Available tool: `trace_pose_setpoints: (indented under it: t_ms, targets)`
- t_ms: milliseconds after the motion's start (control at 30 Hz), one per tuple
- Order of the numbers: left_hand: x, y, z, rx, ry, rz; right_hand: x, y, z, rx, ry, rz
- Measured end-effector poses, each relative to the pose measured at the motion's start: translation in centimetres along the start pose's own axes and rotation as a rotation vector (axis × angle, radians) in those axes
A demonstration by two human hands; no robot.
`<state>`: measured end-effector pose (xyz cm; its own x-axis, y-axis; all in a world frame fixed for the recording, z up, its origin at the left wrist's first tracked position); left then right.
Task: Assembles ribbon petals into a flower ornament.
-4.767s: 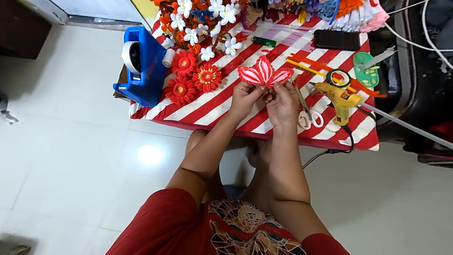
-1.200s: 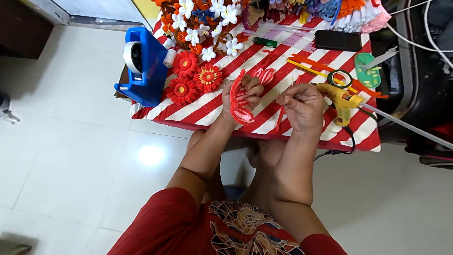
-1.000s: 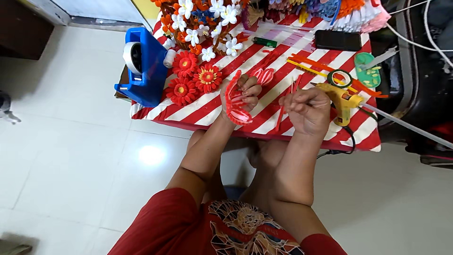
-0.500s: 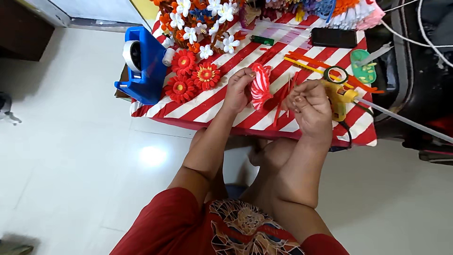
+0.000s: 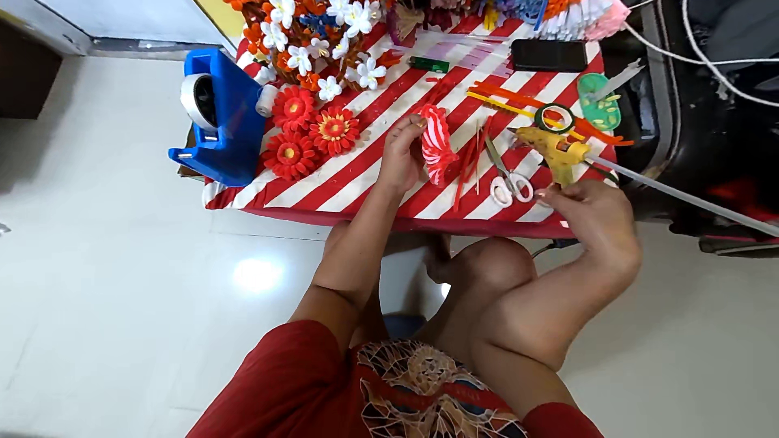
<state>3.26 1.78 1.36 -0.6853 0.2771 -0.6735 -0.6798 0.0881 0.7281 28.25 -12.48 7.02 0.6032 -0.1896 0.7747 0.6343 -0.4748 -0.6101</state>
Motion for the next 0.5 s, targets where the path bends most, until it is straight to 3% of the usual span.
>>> trace_pose_setpoints:
  t_ms: [67,133,233,367,500]
  targets:
    - [0.1,-0.1,0.1,0.011,-0.020,-0.005,0.3,0.7,0.6,-0.094,0.126,-0.004]
    - [0.2,-0.2,0.1,0.029,-0.025,0.004,-0.5,1.1,1.7,-0.026,0.186,0.068]
    - [0.4,-0.3,0.1,0.045,-0.024,0.018,-2.3,0.9,3.1,0.092,0.190,0.170]
    - [0.5,-0.5,0.1,0.053,-0.024,0.004,-3.1,0.8,4.0,0.078,0.157,0.156]
    - [0.5,-0.6,0.1,0.059,-0.026,-0.009,-3.4,0.6,4.4,0.132,0.156,0.313]
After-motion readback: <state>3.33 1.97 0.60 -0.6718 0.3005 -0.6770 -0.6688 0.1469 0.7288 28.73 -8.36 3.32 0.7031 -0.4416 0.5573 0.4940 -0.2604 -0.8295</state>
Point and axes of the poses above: each hand's wrist, its own z-axis towards the middle knuckle, its own x-axis out of the back of the hand, y = z × x, the point moved 3 cm from there along z, towards the middle knuckle, and after that the axes turned 1 degree about x, right-handed, at the moved point
